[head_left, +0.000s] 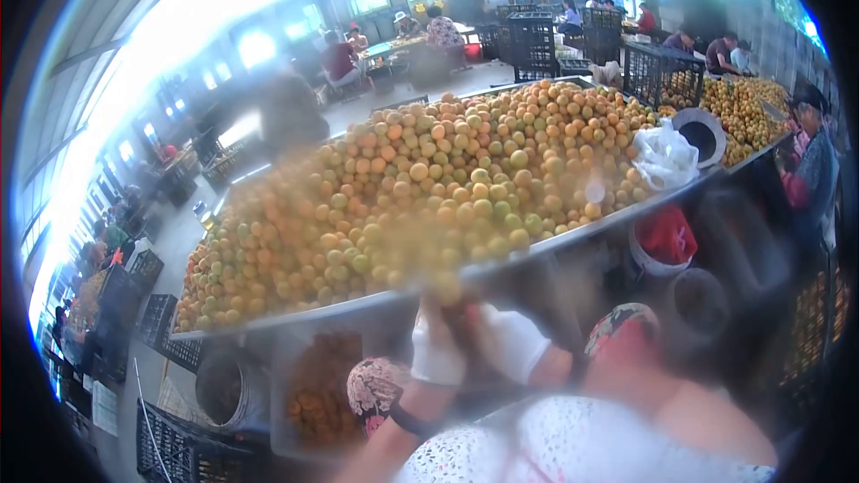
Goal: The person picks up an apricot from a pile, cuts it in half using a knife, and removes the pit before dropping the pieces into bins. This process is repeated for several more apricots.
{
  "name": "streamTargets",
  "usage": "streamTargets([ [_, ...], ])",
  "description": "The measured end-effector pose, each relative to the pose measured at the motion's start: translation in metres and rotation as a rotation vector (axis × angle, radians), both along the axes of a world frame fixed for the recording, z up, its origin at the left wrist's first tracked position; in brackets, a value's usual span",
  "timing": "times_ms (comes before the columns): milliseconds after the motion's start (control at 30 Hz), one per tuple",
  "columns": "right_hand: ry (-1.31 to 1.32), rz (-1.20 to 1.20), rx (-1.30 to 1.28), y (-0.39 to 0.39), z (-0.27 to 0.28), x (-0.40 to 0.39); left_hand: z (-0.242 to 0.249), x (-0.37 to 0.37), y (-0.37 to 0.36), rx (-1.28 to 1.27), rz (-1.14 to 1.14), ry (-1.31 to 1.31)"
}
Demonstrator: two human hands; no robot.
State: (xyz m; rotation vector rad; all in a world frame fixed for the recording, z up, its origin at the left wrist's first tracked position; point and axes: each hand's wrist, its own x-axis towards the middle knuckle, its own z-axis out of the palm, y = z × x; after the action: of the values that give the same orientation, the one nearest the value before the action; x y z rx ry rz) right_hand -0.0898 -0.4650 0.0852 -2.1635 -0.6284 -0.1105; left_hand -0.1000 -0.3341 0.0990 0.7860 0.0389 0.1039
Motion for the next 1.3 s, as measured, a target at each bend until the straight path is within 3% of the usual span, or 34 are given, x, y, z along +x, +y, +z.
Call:
streamTargets([
  [200,-0.122,-0.017,-0.101,0.005,-0.010,0.002,0.012,-0.004,0.006,0.170,0.122,-0.082],
  [267,-0.344,-0.017,-0.118,0.010,-0.019,0.005,0.007,0.003,0.008,0.011,0.133,-0.025],
  [333,-0.314,-0.013,-0.019,0.007,0.000,-0.007,-0.006,0.005,0.012,-0.005,0.161,-0.112],
  [367,-0.291,-0.019,0.089,0.005,0.018,-0.013,0.004,-0.002,0.010,0.054,0.196,-0.174],
  [400,-0.327,-0.011,0.001,0.002,0.033,-0.019,0.013,-0.010,0.005,0.115,0.223,-0.226],
  [433,-0.247,0.028,0.111,0.001,0.040,-0.024,0.025,-0.017,-0.003,0.635,0.379,-0.422],
  [467,-0.217,0.018,0.103,0.003,0.036,-0.024,0.021,-0.018,-0.001,0.630,0.361,-0.394],
  [567,-0.208,0.019,-0.021,0.009,0.037,-0.027,0.016,-0.021,0.019,-0.225,-0.216,-0.174],
  [600,-0.204,0.014,-0.021,0.010,0.038,-0.028,0.019,-0.024,0.020,-0.226,-0.220,-0.170],
  [667,-0.202,0.041,0.073,0.011,0.041,-0.029,0.027,-0.029,0.019,0.080,-0.035,-0.056],
  [700,-0.197,0.036,0.073,0.010,0.043,-0.031,0.027,-0.028,0.023,0.080,-0.039,-0.051],
  [767,-0.200,0.077,0.156,0.010,0.047,-0.033,0.029,-0.027,0.031,0.873,0.248,-0.415],
  [933,-0.139,0.073,0.087,0.016,0.027,-0.023,0.023,-0.024,0.034,0.596,0.140,-0.189],
  [1000,-0.157,0.039,0.028,0.018,0.022,-0.021,0.017,-0.022,0.032,0.369,0.038,-0.050],
  [1100,-0.101,0.008,-0.024,0.022,0.012,-0.016,0.009,-0.017,0.033,0.325,0.049,-0.073],
  [1167,0.029,0.129,0.357,0.029,-0.004,-0.009,0.006,-0.013,0.034,0.274,0.058,-0.137],
  [1233,0.002,0.113,0.303,0.027,0.000,-0.012,0.006,-0.016,0.034,0.496,0.147,-0.183],
  [1300,-0.032,0.102,0.248,0.028,0.015,-0.015,0.000,-0.011,0.039,0.438,0.110,-0.169],
])
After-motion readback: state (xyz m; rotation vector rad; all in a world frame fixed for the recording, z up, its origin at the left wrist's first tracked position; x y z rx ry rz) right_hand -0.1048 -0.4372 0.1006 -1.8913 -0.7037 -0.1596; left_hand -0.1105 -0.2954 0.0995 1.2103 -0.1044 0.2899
